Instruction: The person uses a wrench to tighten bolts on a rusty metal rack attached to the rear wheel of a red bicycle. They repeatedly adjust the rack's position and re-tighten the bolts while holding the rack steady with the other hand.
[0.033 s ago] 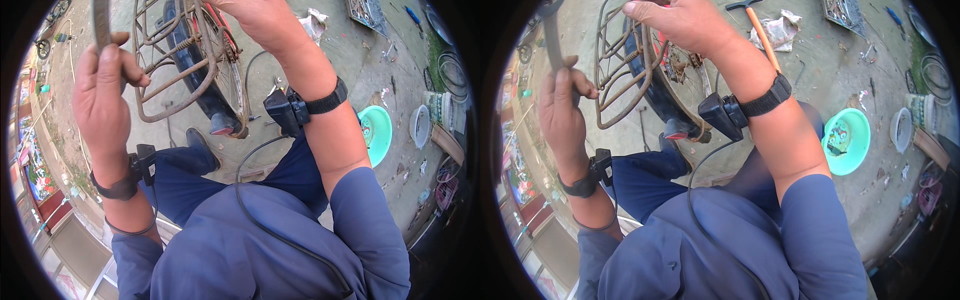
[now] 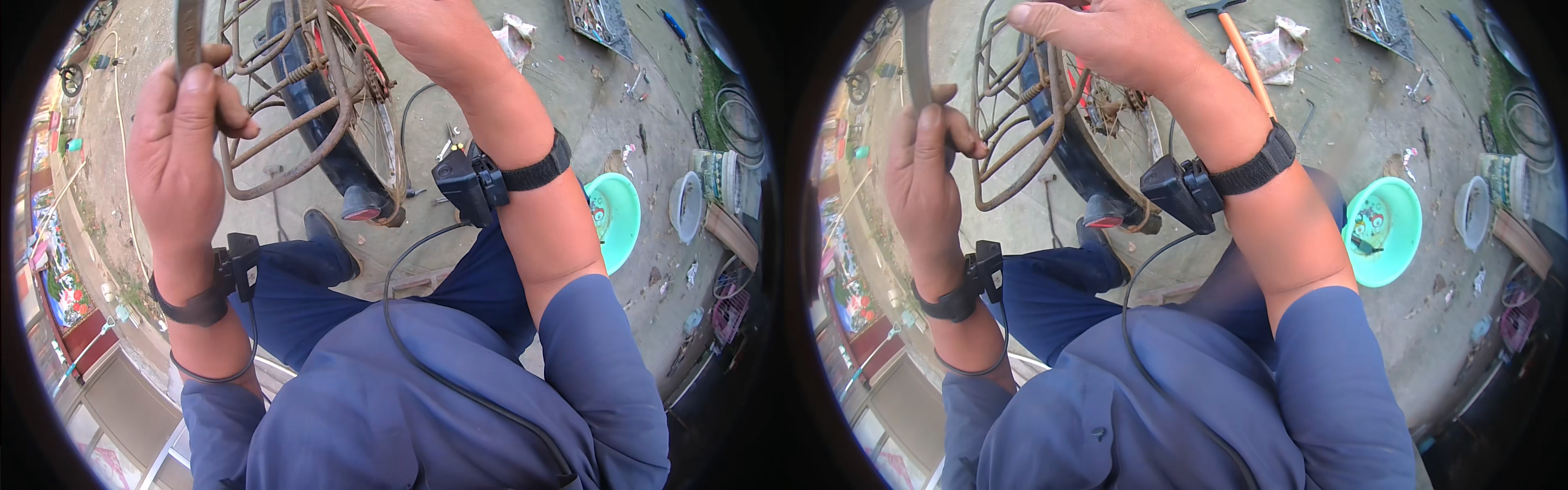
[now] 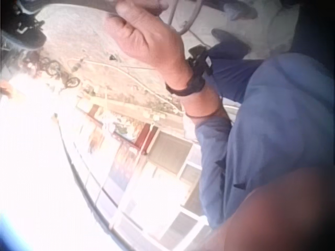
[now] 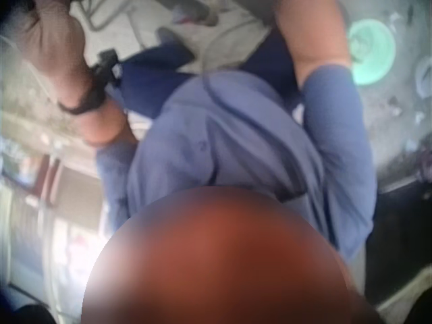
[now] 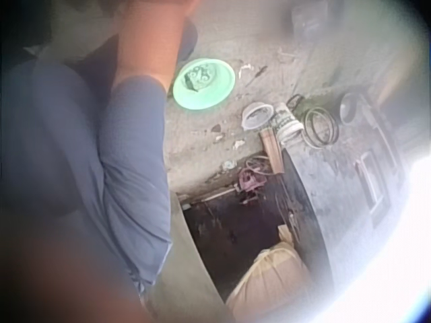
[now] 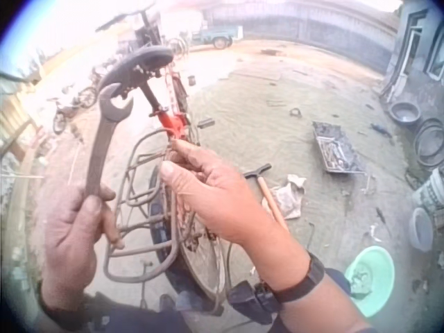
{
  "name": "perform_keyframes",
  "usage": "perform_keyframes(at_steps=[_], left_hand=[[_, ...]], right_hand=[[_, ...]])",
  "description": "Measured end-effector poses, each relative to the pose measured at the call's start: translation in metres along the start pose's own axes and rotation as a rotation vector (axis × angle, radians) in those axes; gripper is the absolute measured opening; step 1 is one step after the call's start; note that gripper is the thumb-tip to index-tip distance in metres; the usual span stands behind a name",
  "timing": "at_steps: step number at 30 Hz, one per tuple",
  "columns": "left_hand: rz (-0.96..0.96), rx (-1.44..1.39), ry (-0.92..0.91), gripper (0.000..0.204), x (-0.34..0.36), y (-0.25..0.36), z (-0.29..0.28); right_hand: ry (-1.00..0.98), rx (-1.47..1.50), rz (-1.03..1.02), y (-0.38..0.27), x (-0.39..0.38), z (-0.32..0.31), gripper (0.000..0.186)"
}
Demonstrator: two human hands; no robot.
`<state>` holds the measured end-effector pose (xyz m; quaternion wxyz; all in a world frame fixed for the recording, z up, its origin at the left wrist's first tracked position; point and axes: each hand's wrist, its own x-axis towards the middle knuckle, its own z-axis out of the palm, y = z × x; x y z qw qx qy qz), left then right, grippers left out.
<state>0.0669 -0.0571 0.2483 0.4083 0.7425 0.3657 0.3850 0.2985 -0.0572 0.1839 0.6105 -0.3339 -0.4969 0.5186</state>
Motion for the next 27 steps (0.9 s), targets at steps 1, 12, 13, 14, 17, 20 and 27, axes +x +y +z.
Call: perform_keyframes(at_steps=[1,12,13,14,17,20,27], left_hand=[[0.029,0.006,-0.039,0.028,0.003,0.003,0.010],[0.037,0.060,-0.182,0.028,0.007,-0.001,0.033],[0.015,0.052,-0.125,0.027,0.002,-0.006,0.030],[0.002,0.139,-0.102,0.029,-0.002,-0.010,0.021],[-0.006,0.324,-0.044,0.031,-0.012,-0.026,-0.010],[0.012,0.287,-0.007,0.029,-0.023,-0.050,-0.024],[0.200,-0.187,0.195,0.035,-0.041,-0.099,-0.009]], right_hand=[[-0.028,0.053,-0.078,-0.001,0.004,0.003,0.057],[0.062,0.500,-0.098,-0.033,-0.009,0.004,0.030],[0.096,0.471,-0.110,-0.036,-0.011,-0.007,0.030],[0.128,0.442,-0.123,-0.039,-0.013,-0.020,0.031],[0.040,0.551,-0.174,-0.021,-0.012,-0.059,0.033],[0.332,0.221,0.045,0.029,-0.021,-0.084,0.039],[0.567,-0.190,0.693,0.145,-0.066,-0.093,0.022]])
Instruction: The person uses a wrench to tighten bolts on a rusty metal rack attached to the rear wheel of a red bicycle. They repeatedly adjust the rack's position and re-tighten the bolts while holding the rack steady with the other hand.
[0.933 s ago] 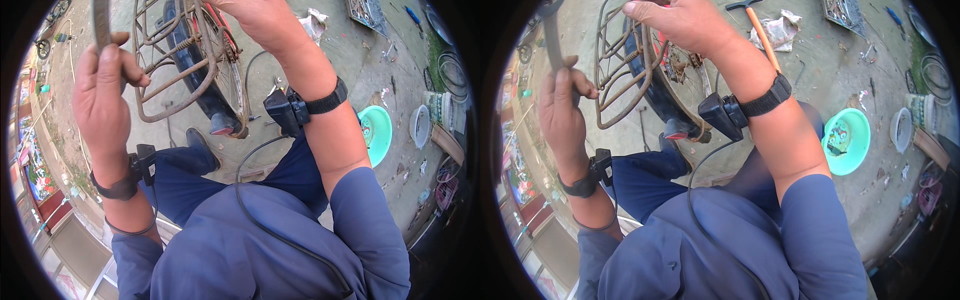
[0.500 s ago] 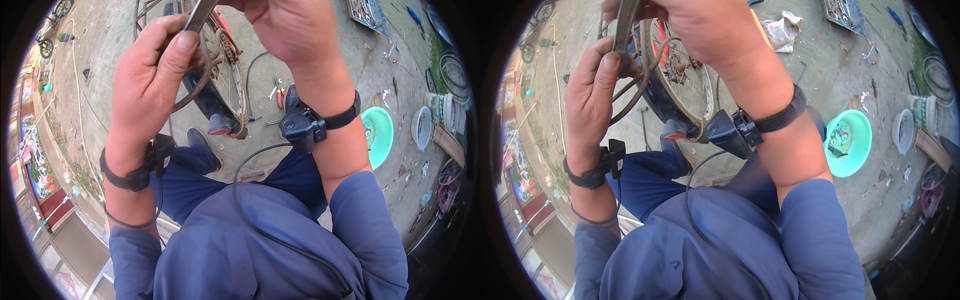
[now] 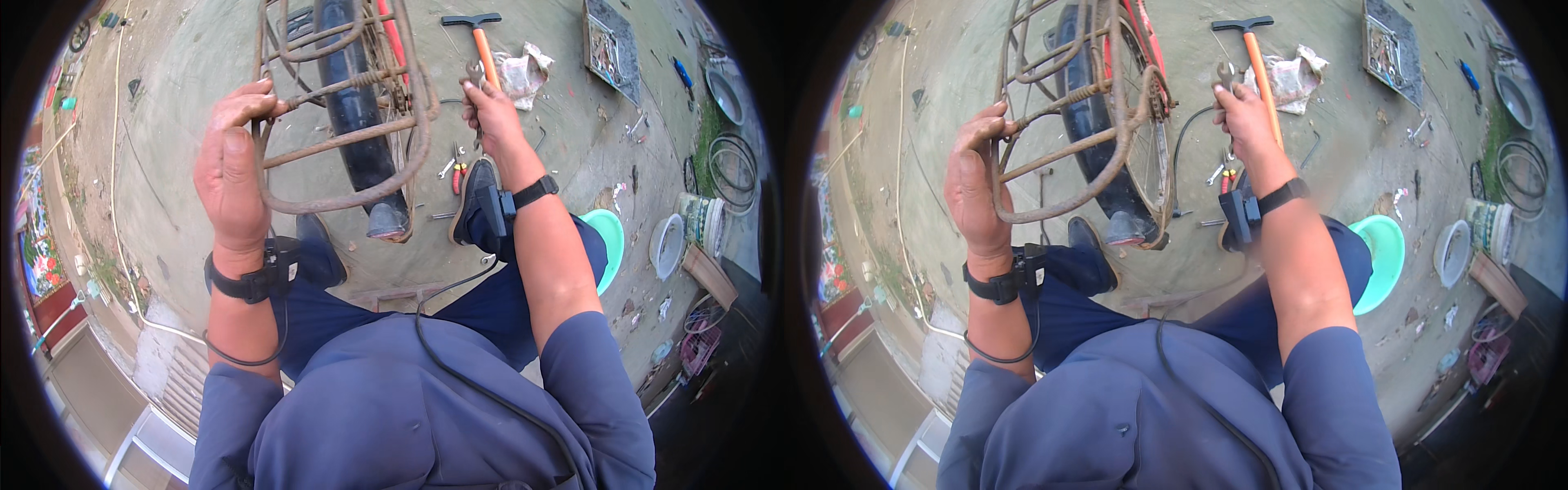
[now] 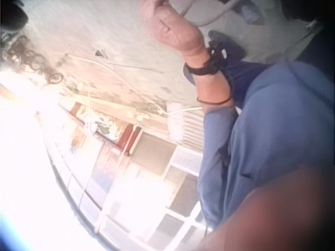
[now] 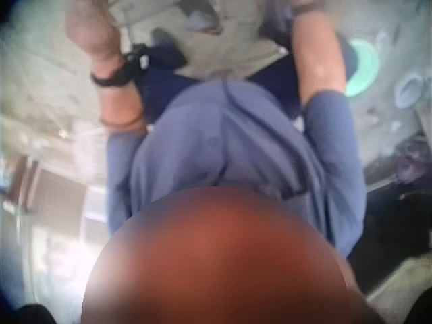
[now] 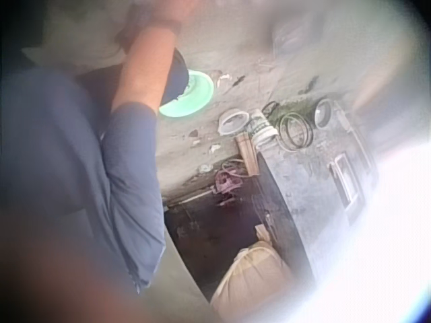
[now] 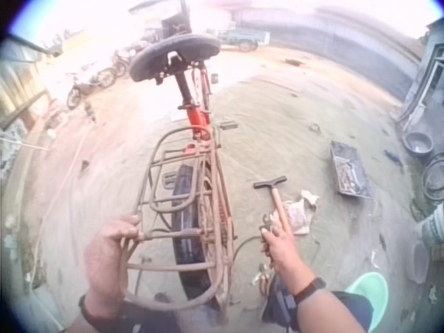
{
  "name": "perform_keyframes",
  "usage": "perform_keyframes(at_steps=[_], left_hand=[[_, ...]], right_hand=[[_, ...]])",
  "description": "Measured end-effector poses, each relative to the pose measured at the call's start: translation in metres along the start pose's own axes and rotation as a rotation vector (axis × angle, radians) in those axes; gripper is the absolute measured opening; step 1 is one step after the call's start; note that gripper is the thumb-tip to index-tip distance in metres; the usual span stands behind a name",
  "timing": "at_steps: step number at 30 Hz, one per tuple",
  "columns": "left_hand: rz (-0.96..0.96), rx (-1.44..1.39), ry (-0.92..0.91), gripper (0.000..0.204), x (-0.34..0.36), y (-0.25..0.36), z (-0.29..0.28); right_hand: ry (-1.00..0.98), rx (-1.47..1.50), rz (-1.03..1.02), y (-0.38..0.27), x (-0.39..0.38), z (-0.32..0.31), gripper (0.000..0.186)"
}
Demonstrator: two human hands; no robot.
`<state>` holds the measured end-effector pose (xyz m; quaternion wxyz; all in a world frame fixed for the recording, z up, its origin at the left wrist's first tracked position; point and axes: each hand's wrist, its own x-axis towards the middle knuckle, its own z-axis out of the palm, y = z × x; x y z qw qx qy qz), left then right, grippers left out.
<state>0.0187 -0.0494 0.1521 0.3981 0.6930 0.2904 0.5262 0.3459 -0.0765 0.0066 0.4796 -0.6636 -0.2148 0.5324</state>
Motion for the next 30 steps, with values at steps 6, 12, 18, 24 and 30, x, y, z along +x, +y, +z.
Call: perform_keyframes(at_steps=[6,12,18,24,30], left_hand=[[0.204,0.145,-0.024,0.040,-0.011,-0.014,0.000],[0.276,0.265,-0.083,0.047,-0.021,0.002,0.000],[0.213,0.158,-0.021,0.046,-0.027,0.001,0.005],[0.206,0.071,0.006,0.046,-0.027,-0.005,0.007],[0.225,0.048,-0.001,0.046,-0.027,-0.011,0.009]], right_hand=[[-0.011,0.136,0.139,0.068,0.014,0.014,0.022],[-0.010,0.192,0.131,0.085,0.047,0.028,0.014],[-0.069,0.178,0.207,0.087,0.050,0.034,0.015],[-0.043,0.119,0.235,0.089,0.047,0.042,0.018],[-0.031,0.084,0.249,0.090,0.046,0.044,0.022]])
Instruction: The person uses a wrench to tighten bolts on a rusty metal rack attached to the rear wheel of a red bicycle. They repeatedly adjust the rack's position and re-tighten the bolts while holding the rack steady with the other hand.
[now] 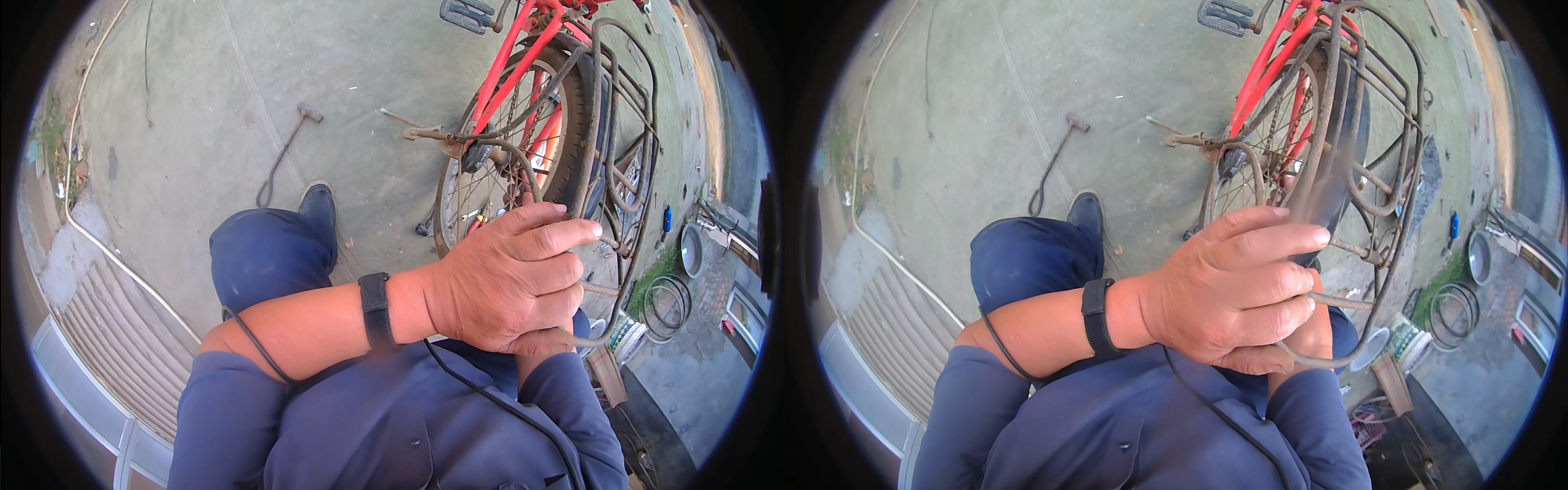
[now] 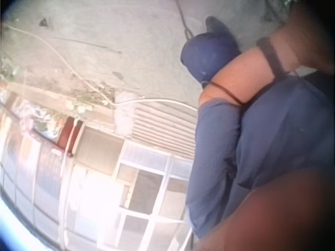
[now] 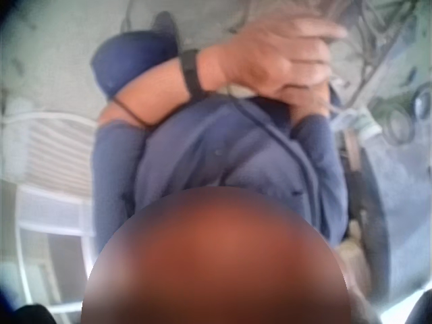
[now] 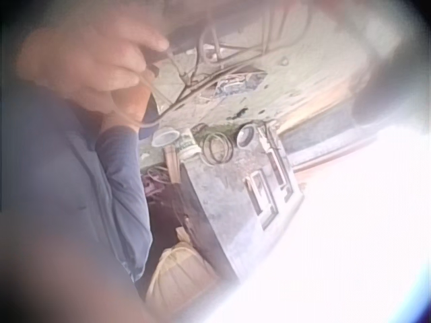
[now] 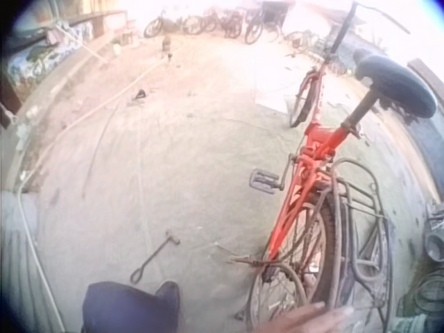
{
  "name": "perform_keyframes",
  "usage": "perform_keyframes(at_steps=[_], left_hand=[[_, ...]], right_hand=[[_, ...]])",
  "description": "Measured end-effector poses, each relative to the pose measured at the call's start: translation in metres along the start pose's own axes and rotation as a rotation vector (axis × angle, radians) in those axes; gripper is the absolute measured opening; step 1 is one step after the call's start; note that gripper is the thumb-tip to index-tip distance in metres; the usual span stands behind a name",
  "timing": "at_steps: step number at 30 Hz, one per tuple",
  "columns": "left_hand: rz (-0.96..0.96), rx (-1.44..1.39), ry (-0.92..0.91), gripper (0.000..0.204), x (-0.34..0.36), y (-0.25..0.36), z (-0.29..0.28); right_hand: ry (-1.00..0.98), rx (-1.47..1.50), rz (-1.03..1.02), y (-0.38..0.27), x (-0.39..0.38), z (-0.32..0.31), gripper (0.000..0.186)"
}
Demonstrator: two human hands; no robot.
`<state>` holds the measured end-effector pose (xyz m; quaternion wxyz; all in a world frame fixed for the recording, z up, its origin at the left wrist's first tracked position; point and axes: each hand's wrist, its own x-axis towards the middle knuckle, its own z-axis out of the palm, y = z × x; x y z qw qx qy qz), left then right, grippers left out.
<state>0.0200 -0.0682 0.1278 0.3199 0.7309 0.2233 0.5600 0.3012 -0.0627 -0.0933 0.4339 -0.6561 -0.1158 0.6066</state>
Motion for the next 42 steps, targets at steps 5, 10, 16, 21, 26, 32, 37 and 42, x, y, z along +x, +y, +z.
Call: perform_keyframes(at_steps=[5,10,16,21,26,32,37,42], left_hand=[[0.014,-0.003,-0.004,0.048,0.000,-0.001,-0.001],[0.007,0.017,-0.002,0.047,-0.001,0.000,0.000],[0.018,0.045,0.057,0.041,0.002,0.001,0.003],[0.062,0.119,0.011,0.044,0.003,-0.001,0.000],[0.104,0.169,-0.124,0.054,0.005,-0.002,-0.009],[0.050,0.290,-0.164,0.055,0.019,0.004,-0.016],[0.071,0.455,-0.123,0.030,0.017,0.003,-0.006],[-0.025,0.292,-0.025,0.057,0.008,-0.003,-0.004]], right_hand=[[0.005,-0.012,-0.002,0.002,-0.001,0.002,0.025],[0.000,-0.012,-0.014,0.004,0.000,0.003,0.028],[-0.014,-0.007,-0.045,0.007,0.004,0.008,0.031],[-0.006,-0.002,-0.122,0.012,0.007,0.006,0.035],[0.047,-0.022,-0.238,0.031,-0.001,-0.011,0.038],[0.088,0.012,-0.167,0.056,-0.022,-0.015,0.039],[-0.029,0.030,-0.215,0.048,-0.015,-0.002,0.047],[-0.017,0.006,-0.235,0.045,-0.005,0.005,0.048]])
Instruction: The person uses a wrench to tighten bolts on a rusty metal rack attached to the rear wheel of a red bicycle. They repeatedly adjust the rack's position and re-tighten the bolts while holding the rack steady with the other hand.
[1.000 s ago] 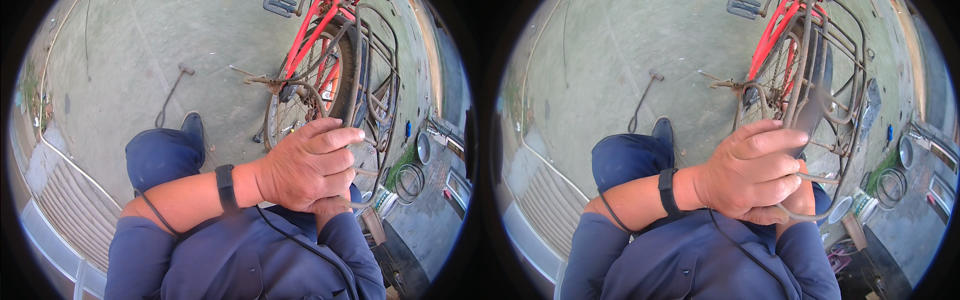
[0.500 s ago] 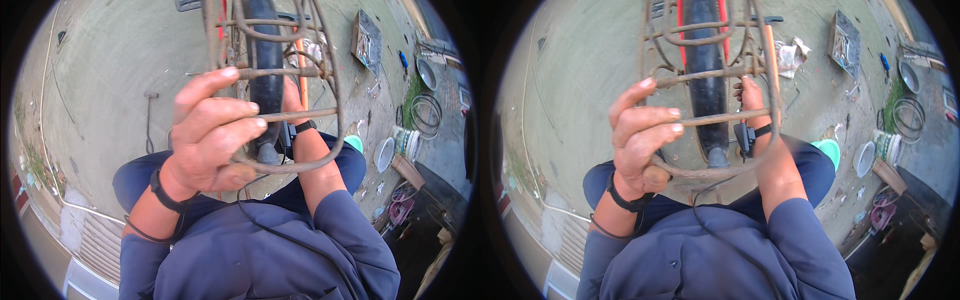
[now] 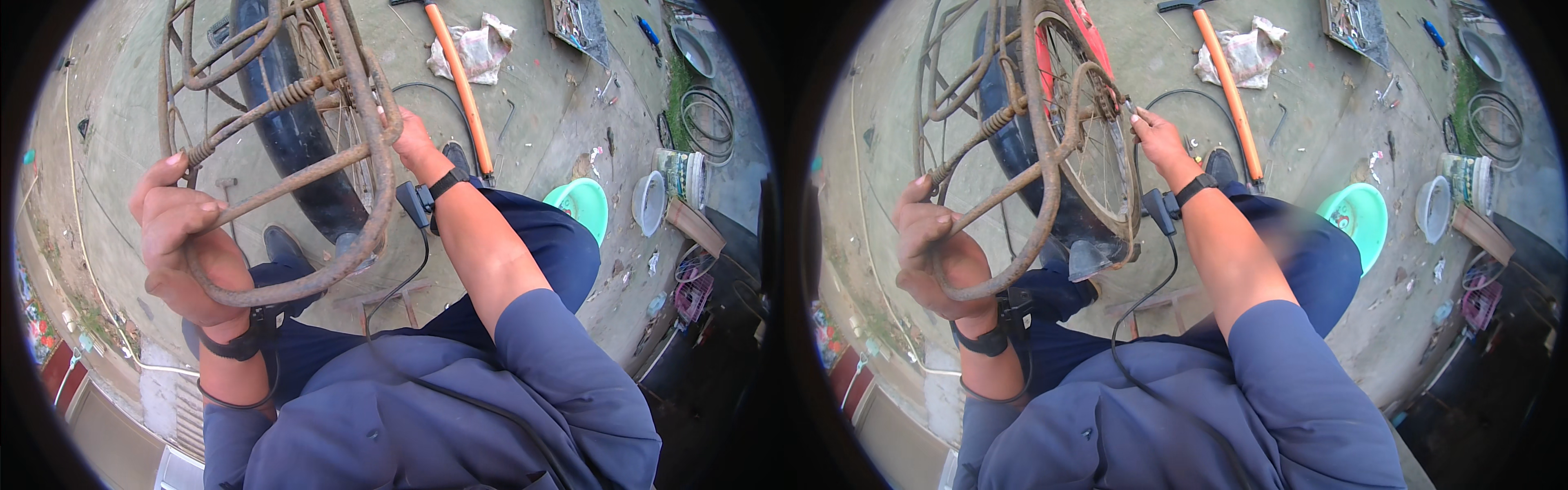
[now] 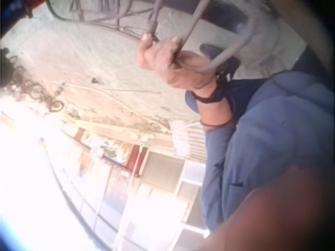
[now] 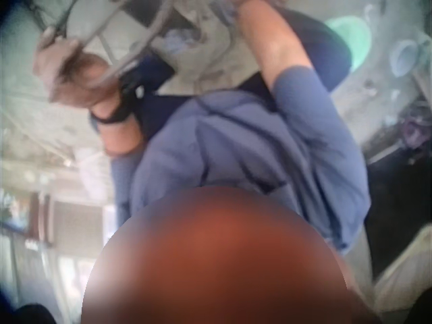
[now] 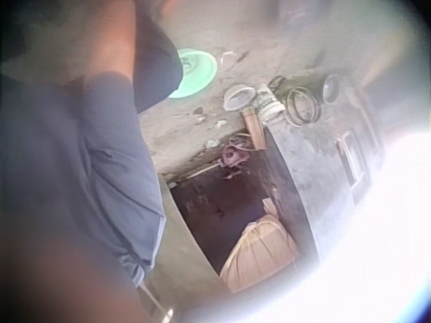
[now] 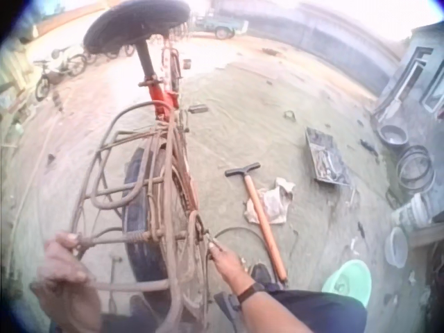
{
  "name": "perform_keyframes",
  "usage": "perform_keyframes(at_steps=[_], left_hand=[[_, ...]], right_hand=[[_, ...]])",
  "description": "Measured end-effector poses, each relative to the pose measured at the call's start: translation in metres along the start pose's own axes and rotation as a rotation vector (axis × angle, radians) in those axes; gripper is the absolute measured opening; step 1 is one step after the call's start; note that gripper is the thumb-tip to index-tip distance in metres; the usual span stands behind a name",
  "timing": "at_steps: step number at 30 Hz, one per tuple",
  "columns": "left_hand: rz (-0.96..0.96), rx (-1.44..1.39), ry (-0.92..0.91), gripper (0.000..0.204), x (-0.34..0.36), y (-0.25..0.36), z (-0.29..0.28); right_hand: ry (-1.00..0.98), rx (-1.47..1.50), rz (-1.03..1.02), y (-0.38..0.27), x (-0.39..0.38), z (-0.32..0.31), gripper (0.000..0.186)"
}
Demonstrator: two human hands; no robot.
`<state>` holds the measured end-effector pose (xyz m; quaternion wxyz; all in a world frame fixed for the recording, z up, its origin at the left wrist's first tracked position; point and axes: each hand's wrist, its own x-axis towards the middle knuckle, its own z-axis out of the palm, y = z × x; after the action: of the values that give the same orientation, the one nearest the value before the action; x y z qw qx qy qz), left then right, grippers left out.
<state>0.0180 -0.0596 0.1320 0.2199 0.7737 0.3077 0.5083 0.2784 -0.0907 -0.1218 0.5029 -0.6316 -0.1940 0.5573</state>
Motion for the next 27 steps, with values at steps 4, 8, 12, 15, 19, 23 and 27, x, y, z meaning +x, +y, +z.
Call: perform_keyframes(at_steps=[4,8,12,15,19,23,27], left_hand=[[-0.026,-0.088,0.011,0.078,-0.004,-0.007,-0.003],[-0.037,-0.101,0.014,0.076,-0.006,-0.009,-0.006],[-0.019,-0.114,0.020,0.076,-0.005,-0.010,-0.006],[-0.012,-0.106,0.020,0.076,-0.005,-0.010,-0.005],[-0.001,-0.116,0.020,0.076,-0.005,-0.011,-0.005],[-0.001,-0.110,0.023,0.076,-0.004,-0.011,-0.003],[0.007,-0.102,0.027,0.075,-0.003,-0.011,-0.003]], right_hand=[[-0.001,0.058,0.008,0.012,0.013,0.005,0.038],[-0.058,0.035,-0.119,0.021,0.026,0.001,0.047],[-0.110,0.001,-0.064,0.023,0.027,-0.006,0.047],[-0.100,0.040,-0.009,0.019,0.024,-0.007,0.047],[-0.117,0.044,0.018,0.015,0.019,-0.007,0.043],[-0.091,0.004,0.027,0.018,0.020,-0.007,0.044],[-0.078,-0.024,-0.038,0.023,0.026,-0.007,0.050]])
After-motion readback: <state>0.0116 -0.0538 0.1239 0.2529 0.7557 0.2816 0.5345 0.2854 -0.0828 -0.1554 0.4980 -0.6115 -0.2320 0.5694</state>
